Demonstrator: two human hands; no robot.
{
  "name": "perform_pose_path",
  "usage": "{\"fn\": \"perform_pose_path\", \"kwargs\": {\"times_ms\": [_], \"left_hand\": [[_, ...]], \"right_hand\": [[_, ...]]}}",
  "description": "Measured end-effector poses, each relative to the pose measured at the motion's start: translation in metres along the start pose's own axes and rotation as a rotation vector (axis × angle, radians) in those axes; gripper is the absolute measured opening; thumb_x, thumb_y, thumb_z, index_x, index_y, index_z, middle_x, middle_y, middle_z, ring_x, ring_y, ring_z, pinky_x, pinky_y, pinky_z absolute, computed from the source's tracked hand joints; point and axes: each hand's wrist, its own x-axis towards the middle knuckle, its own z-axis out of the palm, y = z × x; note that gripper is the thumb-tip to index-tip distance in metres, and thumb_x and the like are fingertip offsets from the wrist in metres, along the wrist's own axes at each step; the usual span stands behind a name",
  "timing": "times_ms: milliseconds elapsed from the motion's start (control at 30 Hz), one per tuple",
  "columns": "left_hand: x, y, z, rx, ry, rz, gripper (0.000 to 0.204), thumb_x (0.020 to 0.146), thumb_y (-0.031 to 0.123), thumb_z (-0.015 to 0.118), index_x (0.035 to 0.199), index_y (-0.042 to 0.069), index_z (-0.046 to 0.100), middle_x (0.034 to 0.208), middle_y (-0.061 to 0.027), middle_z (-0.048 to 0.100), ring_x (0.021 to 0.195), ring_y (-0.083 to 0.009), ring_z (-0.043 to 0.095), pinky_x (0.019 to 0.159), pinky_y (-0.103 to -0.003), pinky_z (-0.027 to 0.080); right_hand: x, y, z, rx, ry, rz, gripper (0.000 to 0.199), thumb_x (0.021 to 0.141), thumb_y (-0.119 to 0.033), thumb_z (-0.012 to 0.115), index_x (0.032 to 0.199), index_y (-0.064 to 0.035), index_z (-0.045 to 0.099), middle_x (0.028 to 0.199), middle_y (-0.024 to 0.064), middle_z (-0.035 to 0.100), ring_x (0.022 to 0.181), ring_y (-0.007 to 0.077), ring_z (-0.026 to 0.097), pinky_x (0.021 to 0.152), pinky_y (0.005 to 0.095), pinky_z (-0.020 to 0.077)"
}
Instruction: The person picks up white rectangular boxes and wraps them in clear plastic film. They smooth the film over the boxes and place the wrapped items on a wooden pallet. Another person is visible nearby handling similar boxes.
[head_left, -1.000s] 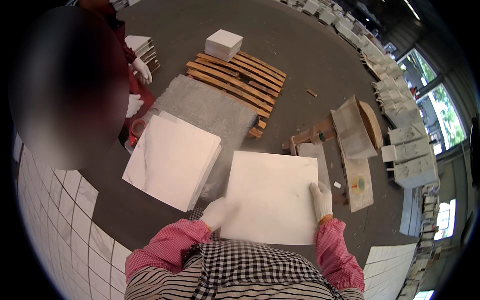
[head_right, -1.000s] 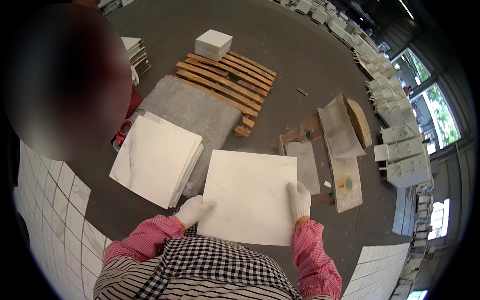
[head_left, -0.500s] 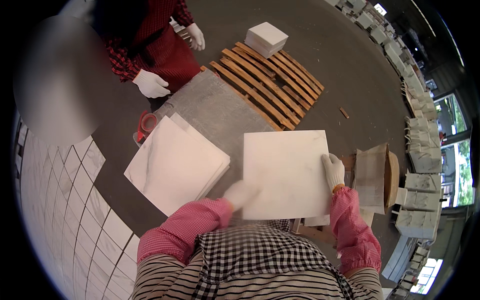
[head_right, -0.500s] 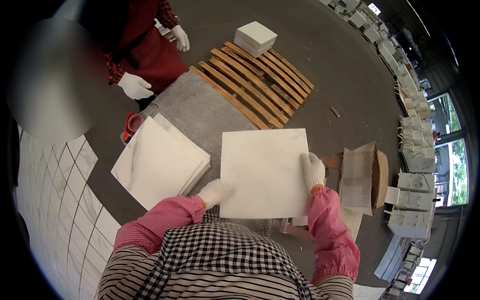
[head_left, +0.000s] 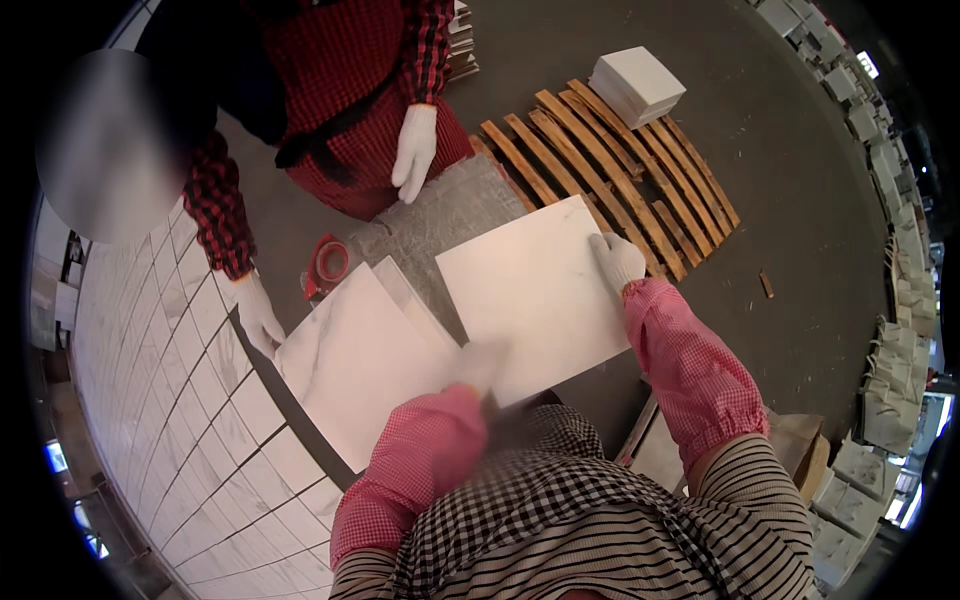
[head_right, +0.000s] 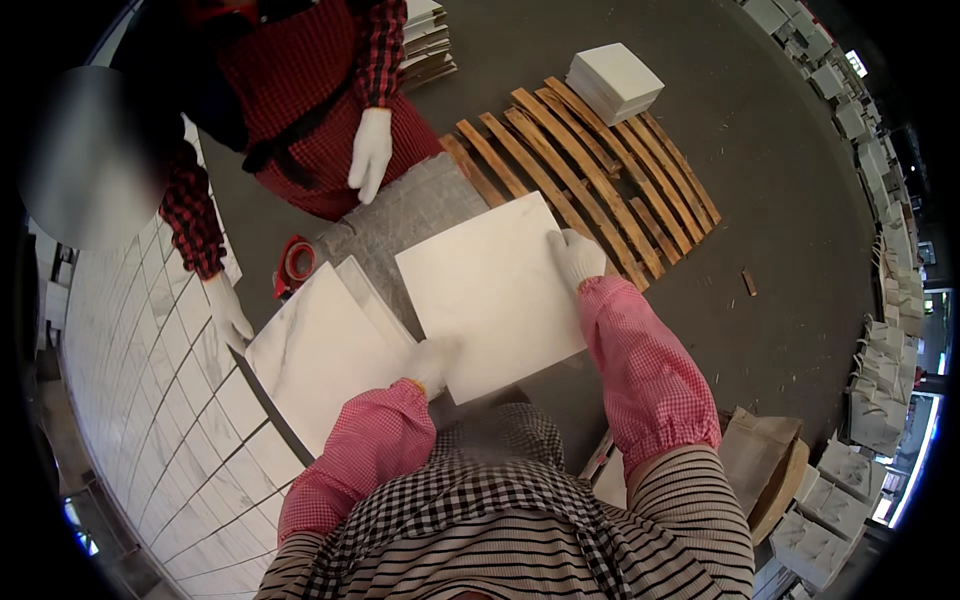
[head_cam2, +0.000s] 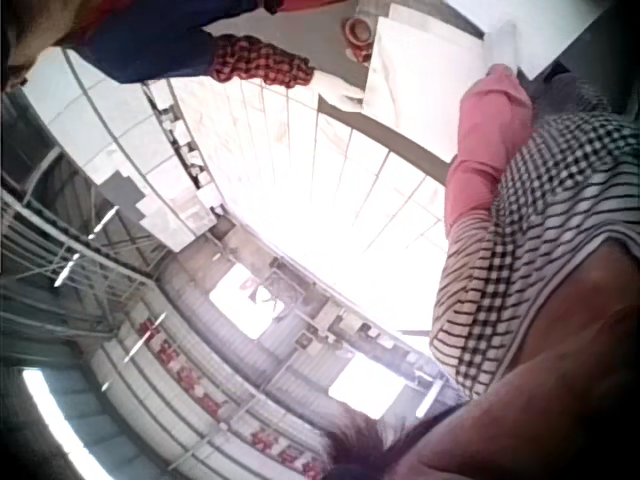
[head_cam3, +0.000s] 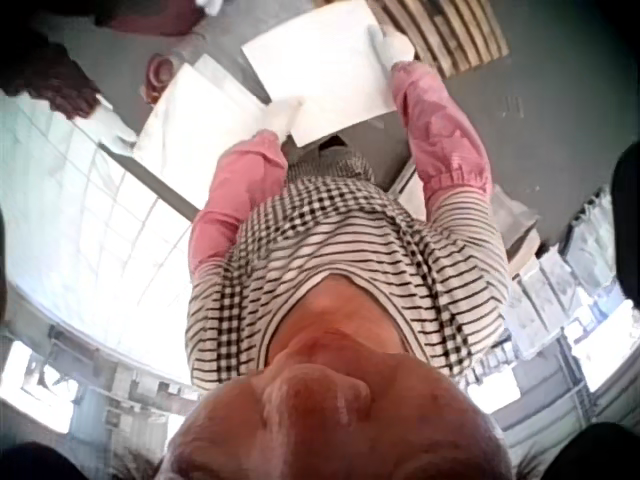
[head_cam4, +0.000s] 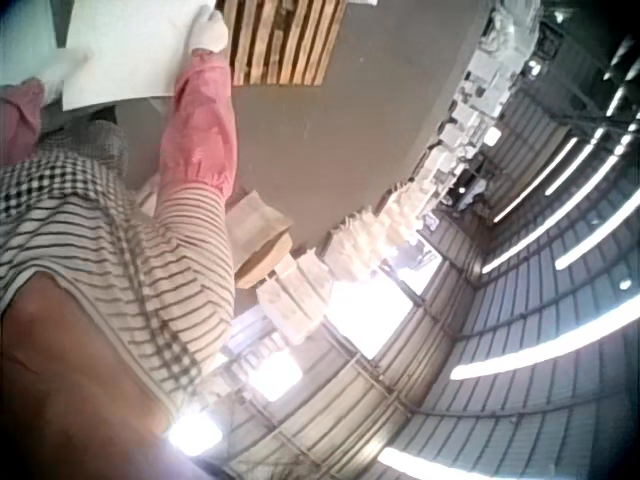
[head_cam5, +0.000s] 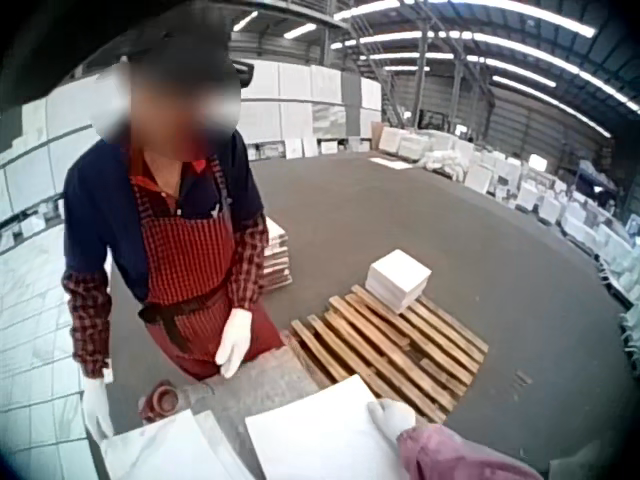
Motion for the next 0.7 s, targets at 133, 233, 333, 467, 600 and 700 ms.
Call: {"fn": "perform_pose_path", "kwargs": {"times_ms": [133, 233, 333, 467, 600, 700], "left_hand": [[0.042, -0.007, -0.009, 0.160, 0.074, 0.030, 0.053, 0.102, 0.044, 0.052, 0.121, -0.003, 0.068, 0.109, -0.0211, 0.073, 0.100, -0.0342, 0.071, 0.081, -0.043, 0.056], [0.058, -0.004, -0.007, 0.085, 0.102, -0.092, 0.054, 0.103, 0.046, 0.049, 0.123, 0.001, 0.069, 0.115, -0.0227, 0.072, 0.109, -0.0356, 0.070, 0.087, -0.043, 0.056], [0.070, 0.021, -0.006, 0.251, 0.064, -0.205, 0.055, 0.104, 0.049, 0.046, 0.125, 0.004, 0.069, 0.118, -0.0227, 0.071, 0.111, -0.0371, 0.069, 0.093, -0.044, 0.054], [0.075, 0.035, -0.009, 0.628, -0.021, -0.043, 0.058, 0.101, 0.049, 0.045, 0.120, 0.001, 0.071, 0.121, -0.0264, 0.069, 0.114, -0.0422, 0.066, 0.100, -0.047, 0.050], [0.065, 0.078, -0.007, 0.684, -0.049, -0.150, 0.059, 0.095, 0.051, 0.051, 0.114, 0.001, 0.074, 0.118, -0.0282, 0.070, 0.115, -0.0417, 0.066, 0.101, -0.047, 0.051], [0.063, 0.089, 0.001, 0.632, 0.074, -0.193, 0.059, 0.091, 0.053, 0.054, 0.110, 0.001, 0.076, 0.116, -0.0284, 0.070, 0.114, -0.0411, 0.067, 0.102, -0.047, 0.052]], "right_hand": [[0.053, -0.032, 0.023, -0.016, -0.126, -0.029, 0.054, 0.104, -0.050, 0.043, 0.124, -0.0066, 0.067, 0.119, 0.0223, 0.071, 0.111, 0.0402, 0.067, 0.098, 0.0462, 0.0510], [0.082, -0.033, 0.044, 0.008, -0.182, -0.074, 0.054, 0.105, -0.049, 0.041, 0.125, -0.0051, 0.066, 0.118, 0.0221, 0.072, 0.110, 0.0403, 0.068, 0.098, 0.0462, 0.0514], [0.097, -0.029, 0.060, -0.019, -0.213, -0.107, 0.053, 0.106, -0.048, 0.041, 0.125, -0.0036, 0.064, 0.116, 0.0233, 0.072, 0.110, 0.0403, 0.068, 0.098, 0.0472, 0.0514], [0.104, -0.025, 0.067, 0.020, -0.218, -0.121, 0.051, 0.106, -0.047, 0.042, 0.125, -0.0038, 0.063, 0.113, 0.0247, 0.072, 0.108, 0.0408, 0.068, 0.096, 0.0490, 0.0515], [0.103, -0.016, 0.073, 0.078, -0.182, -0.122, 0.050, 0.106, -0.046, 0.045, 0.127, -0.0047, 0.062, 0.110, 0.0238, 0.073, 0.105, 0.0410, 0.069, 0.094, 0.0501, 0.0522], [0.103, -0.020, 0.070, 0.101, -0.184, -0.149, 0.047, 0.107, -0.043, 0.043, 0.125, -0.0029, 0.059, 0.108, 0.0243, 0.073, 0.104, 0.0416, 0.069, 0.094, 0.0499, 0.0519]]}}
